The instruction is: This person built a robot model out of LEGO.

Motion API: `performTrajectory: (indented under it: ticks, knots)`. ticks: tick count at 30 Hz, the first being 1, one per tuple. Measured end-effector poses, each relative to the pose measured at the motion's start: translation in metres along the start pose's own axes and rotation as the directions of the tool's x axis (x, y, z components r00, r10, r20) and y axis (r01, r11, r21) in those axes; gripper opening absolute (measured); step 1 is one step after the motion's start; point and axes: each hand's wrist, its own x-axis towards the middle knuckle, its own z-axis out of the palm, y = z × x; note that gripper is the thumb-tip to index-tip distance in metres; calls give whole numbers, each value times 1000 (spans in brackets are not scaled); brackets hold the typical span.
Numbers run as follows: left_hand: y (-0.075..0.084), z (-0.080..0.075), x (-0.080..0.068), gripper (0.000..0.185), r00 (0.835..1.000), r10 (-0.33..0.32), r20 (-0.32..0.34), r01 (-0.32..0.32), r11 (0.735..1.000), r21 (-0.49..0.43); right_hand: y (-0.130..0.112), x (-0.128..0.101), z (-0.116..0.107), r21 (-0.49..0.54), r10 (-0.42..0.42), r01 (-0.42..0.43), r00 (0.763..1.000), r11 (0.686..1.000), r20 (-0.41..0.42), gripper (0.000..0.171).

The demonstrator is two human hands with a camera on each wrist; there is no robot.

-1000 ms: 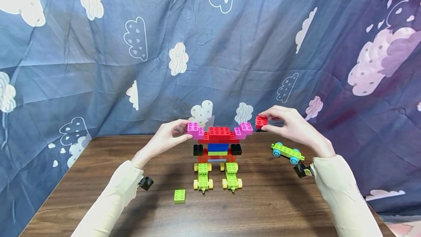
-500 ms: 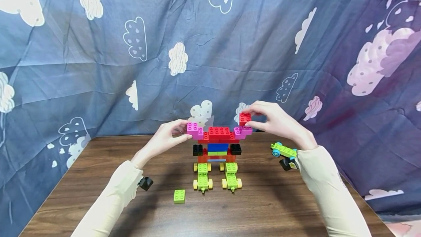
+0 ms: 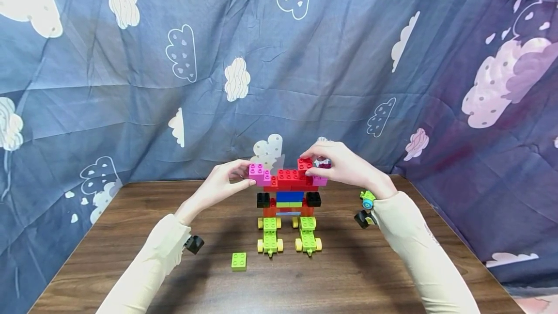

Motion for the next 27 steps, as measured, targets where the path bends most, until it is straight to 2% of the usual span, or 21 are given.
performTrajectory:
  ticks: [6, 27]
  knots:
    - [0, 0, 0, 45, 1000, -3, 5, 3, 1000, 2, -4, 7, 6, -42, -24, 24, 1000, 999, 10, 31]
    - [3, 0, 0, 45, 1000, 6, 2, -6, 1000, -10, -6, 20, 20, 13, 36, -36, 998, 999, 44, 30]
